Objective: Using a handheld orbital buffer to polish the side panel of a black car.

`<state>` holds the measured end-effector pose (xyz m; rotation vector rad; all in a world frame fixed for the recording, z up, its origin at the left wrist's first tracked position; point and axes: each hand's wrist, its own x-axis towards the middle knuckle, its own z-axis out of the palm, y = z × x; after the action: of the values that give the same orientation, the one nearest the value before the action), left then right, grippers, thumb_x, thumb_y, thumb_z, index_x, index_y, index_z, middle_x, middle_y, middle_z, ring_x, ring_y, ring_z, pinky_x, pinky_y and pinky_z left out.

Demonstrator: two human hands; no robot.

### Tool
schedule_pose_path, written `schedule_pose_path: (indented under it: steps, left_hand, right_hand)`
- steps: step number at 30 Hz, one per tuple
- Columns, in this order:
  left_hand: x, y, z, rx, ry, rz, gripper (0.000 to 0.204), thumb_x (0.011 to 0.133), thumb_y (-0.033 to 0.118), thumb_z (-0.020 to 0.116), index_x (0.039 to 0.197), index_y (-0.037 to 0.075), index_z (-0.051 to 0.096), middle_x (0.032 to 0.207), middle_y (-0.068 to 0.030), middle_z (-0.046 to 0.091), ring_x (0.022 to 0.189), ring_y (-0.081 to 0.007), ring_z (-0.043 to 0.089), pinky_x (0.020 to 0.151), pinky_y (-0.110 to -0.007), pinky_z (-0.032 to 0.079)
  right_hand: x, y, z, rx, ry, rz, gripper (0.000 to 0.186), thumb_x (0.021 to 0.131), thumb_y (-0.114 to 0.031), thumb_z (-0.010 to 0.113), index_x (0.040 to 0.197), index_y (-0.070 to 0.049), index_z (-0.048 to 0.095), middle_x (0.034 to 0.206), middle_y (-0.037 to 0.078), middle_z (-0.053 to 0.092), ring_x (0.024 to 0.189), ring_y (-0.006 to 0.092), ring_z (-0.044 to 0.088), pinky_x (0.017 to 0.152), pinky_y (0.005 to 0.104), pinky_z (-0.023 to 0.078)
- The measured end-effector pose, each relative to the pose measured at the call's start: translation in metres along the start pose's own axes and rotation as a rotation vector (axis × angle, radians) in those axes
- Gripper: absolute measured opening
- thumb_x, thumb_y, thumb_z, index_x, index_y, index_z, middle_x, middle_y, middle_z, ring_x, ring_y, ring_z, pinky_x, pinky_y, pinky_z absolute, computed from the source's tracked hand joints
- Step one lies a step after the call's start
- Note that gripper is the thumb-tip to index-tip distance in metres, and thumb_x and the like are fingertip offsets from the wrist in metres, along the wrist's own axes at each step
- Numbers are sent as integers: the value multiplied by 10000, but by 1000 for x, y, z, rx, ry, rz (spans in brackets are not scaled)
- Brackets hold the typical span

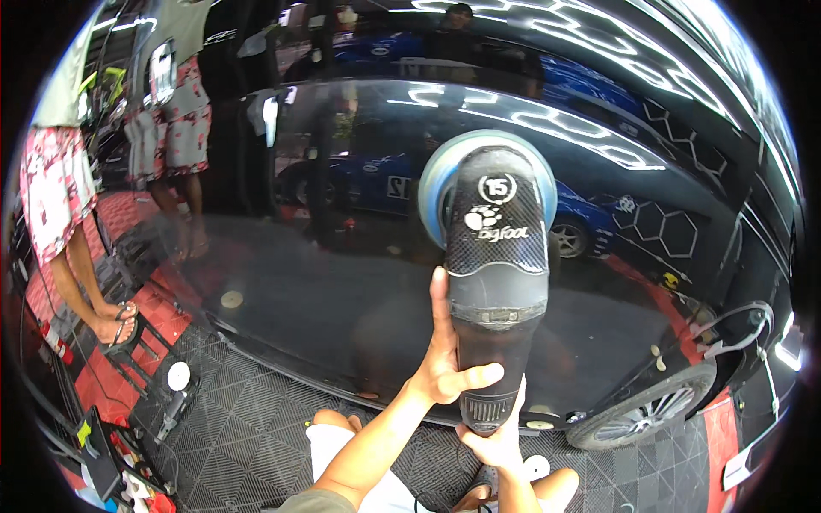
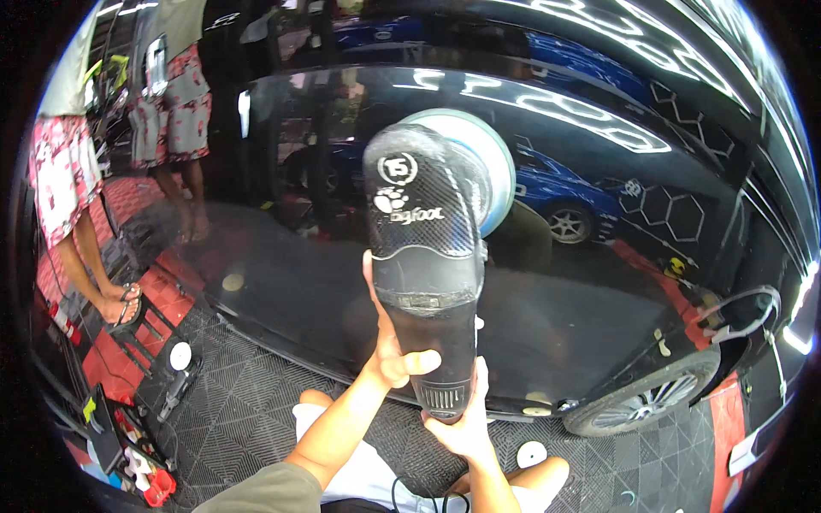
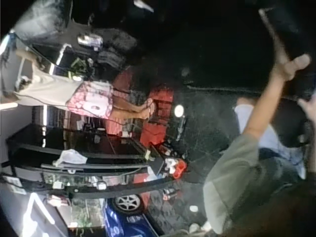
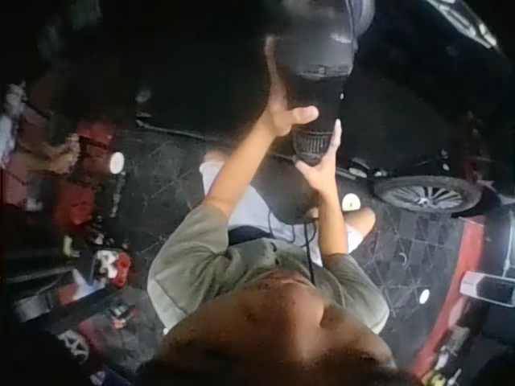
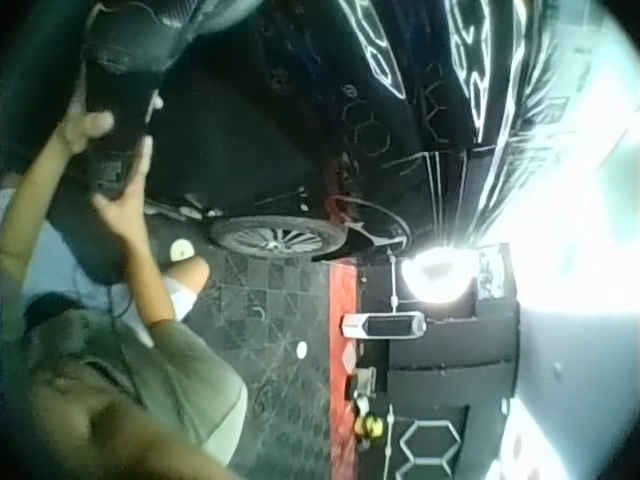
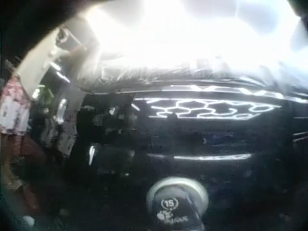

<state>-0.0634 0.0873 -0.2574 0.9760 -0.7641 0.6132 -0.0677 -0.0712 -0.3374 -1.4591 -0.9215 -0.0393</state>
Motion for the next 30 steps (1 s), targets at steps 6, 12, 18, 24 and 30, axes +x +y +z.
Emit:
schedule_pose_path:
  steps: [6, 12, 18, 24, 30]
  left_hand:
    - [-2, -33, 31, -161, -21, -128, 1298, 725, -14, 707, 1426, 354, -322, 1509, -167, 206, 1363, -324, 305, 1091, -497, 311]
    - [0, -70, 61, -59, -46, -132, 1335, 703, -31, 716, 1406, 379, -342, 1482, -158, 238, 1337, -328, 335, 1076, -512, 341]
    - [6, -92, 88, -33, -90, -192, 1347, 689, -51, 723, 1410, 383, -329, 1471, -163, 248, 1325, -336, 350, 1062, -525, 365]
    - [21, -117, 123, 42, -226, -45, 1344, 690, -64, 736, 1427, 336, -314, 1493, -166, 226, 1349, -329, 333, 1063, -497, 371]
    - [37, -143, 156, 266, -303, 123, 1288, 676, 5, 782, 1497, 243, -183, 1502, -187, 275, 1318, -324, 409, 1056, -441, 382]
  right_hand:
    - [-17, 3, -41, 90, 52, 57, 1160, 608, -39, 768, 1493, -50, 19, 1415, 148, 305, 1320, 260, 330, 1081, 414, 306]
    - [-30, 8, -86, 127, 66, 53, 1155, 608, -70, 785, 1488, -39, 38, 1420, 147, 302, 1339, 261, 301, 1102, 418, 270]
    - [-41, 14, -120, 73, 62, 35, 1176, 648, -82, 798, 1504, -33, -7, 1510, 214, 215, 1407, 310, 241, 1125, 435, 255]
    - [-57, 14, -148, 78, 169, 109, 1200, 630, -67, 801, 1505, -34, -20, 1492, 179, 247, 1389, 271, 259, 1115, 414, 271]
    - [-77, 35, -188, 179, 191, 376, 1237, 595, -92, 827, 1498, -31, -16, 1457, 160, 285, 1361, 277, 295, 1126, 413, 247]
